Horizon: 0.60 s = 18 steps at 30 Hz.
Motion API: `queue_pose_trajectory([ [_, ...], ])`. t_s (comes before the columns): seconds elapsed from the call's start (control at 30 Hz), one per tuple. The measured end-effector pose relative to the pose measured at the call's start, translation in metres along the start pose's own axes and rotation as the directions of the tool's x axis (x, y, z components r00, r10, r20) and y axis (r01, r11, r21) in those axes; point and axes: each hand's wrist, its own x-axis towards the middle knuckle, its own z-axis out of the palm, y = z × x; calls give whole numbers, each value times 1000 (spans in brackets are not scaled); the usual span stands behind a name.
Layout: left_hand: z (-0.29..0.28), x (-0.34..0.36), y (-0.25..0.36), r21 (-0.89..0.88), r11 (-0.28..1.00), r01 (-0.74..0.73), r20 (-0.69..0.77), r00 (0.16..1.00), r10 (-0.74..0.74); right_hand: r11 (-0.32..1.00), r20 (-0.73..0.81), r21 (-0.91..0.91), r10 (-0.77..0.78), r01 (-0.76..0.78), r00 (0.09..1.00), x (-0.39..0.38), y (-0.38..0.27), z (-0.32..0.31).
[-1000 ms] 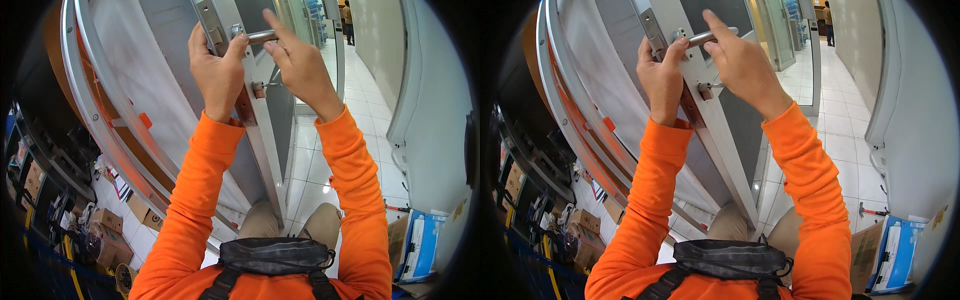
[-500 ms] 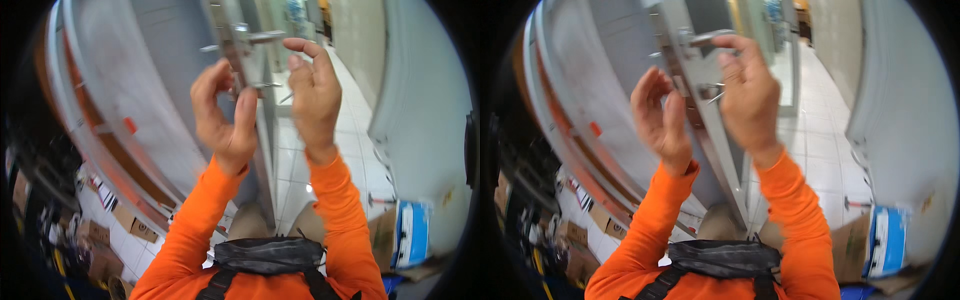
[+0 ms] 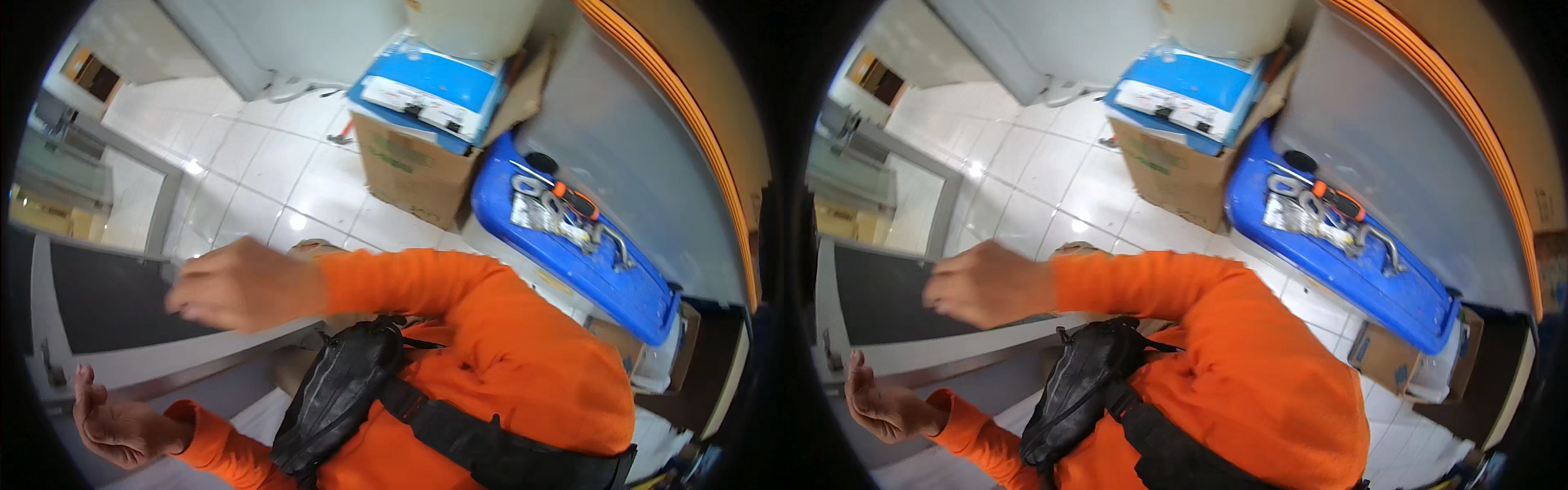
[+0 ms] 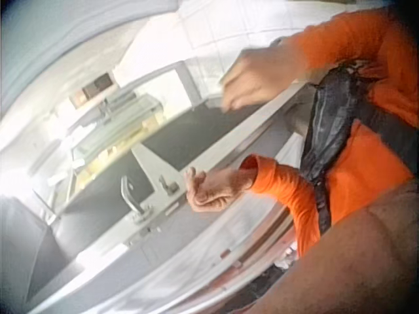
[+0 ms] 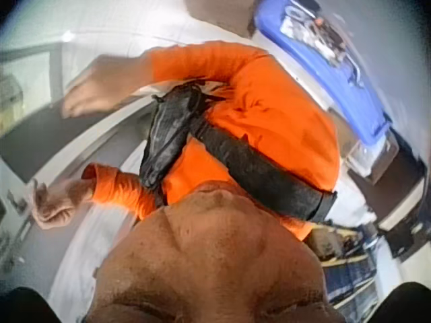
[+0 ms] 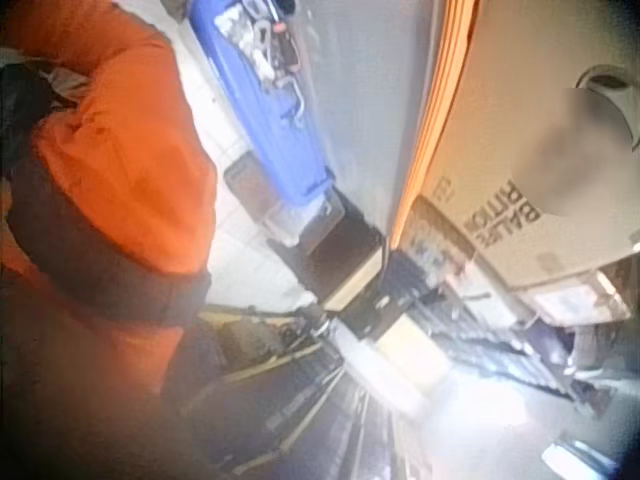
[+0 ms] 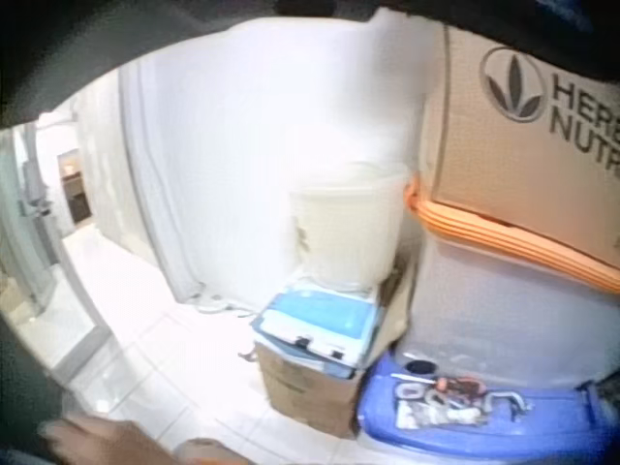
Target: The person removes a metal door handle, uses pliers and a screwdriver to adjust the internal lock mechanism, applies a liquid from a small clear bottle to the components, and then reassembles the cylinder and handle onto the door frame.
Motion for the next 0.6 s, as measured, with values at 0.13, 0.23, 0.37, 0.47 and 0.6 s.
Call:
queue_pose_trajectory([
  [0.13,14,-15,-17,175,984,-25,284,958,-26,821,-80,-482,306,-306,948,-109,-8,-96],
  [0.23,37,-28,-16,233,971,-52,423,905,-53,491,-261,-719,466,-492,846,-171,-52,-166],
  [0.37,57,-41,-21,140,986,92,409,902,-142,-14,-352,-922,448,-388,821,-197,-114,-250],
  [0.47,51,-34,-14,86,991,106,348,928,-129,-292,-407,-912,546,-289,732,-198,-134,-301],
  [0.6,20,-40,-15,74,972,225,326,915,-237,-396,-442,-893,687,-213,577,-188,-99,-303],
])
